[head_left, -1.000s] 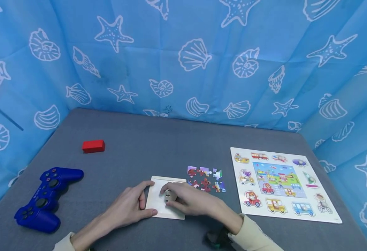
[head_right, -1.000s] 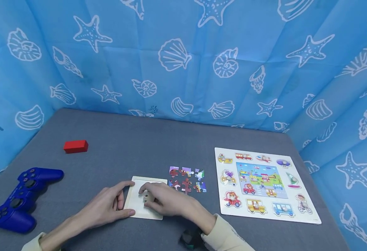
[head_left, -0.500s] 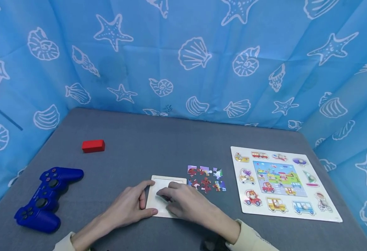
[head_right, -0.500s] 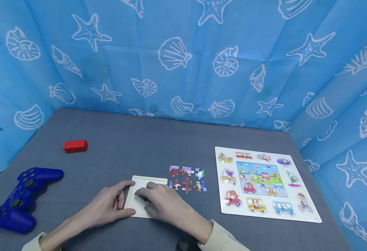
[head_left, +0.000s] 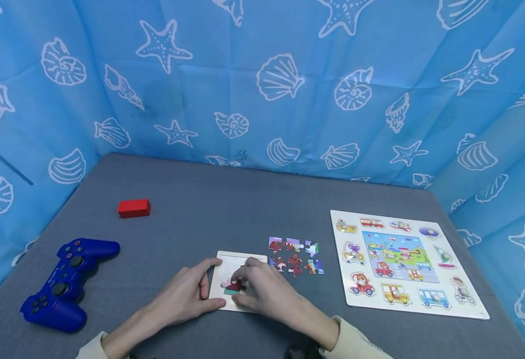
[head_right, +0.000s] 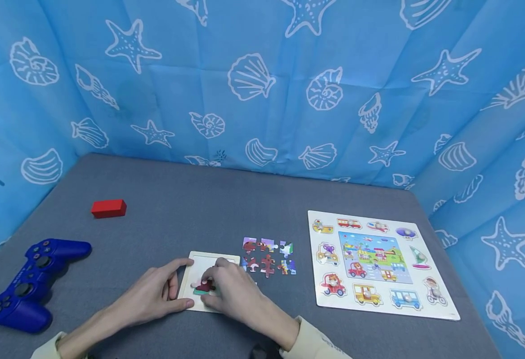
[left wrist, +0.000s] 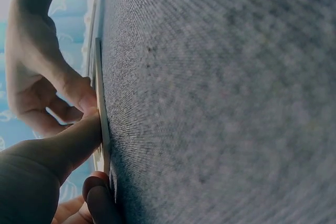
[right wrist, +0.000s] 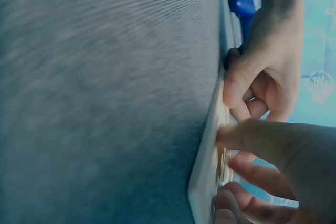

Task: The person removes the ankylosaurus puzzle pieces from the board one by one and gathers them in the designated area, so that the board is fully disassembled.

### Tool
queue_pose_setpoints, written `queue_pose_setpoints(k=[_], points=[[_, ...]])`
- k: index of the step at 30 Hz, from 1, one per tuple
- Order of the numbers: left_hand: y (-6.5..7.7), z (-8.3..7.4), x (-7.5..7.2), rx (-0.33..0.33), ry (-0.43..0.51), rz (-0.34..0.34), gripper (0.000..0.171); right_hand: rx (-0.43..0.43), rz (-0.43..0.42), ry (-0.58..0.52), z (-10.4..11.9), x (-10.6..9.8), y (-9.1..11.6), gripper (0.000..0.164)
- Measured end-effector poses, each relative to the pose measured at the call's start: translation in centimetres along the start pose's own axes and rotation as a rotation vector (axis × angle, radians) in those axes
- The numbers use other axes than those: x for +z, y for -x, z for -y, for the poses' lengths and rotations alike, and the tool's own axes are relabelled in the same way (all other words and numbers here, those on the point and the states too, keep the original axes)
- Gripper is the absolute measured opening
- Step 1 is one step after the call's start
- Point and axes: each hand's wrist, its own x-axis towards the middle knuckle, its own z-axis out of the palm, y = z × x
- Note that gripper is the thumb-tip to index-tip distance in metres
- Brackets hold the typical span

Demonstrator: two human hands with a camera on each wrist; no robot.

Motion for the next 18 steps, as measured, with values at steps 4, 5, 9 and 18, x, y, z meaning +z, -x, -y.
queue_pose_setpoints(k=[4, 5, 9, 18], points=[[-0.06, -0.05, -0.05, -0.007, 0.006, 0.01, 0.071, 0.033, 0.04, -0.143, -0.3, -0.3, -0.36, 0.027], [-0.07, -0.06, -0.07, -0.009, 0.007, 0.013, 0.072, 0.034, 0.042, -0.153, -0.36, -0.37, -0.43, 0.03], [-0.09, -0.03, -0.12, -0.008, 0.013, 0.022, 0.072, 0.023, 0.053, -0.112, -0.47, -0.39, -0.55, 0.031], [0.06, 0.1, 0.02, 0.02, 0.001, -0.007, 0.07, -0.112, 0.114, -0.004, -0.42, -0.25, -0.79, 0.021]])
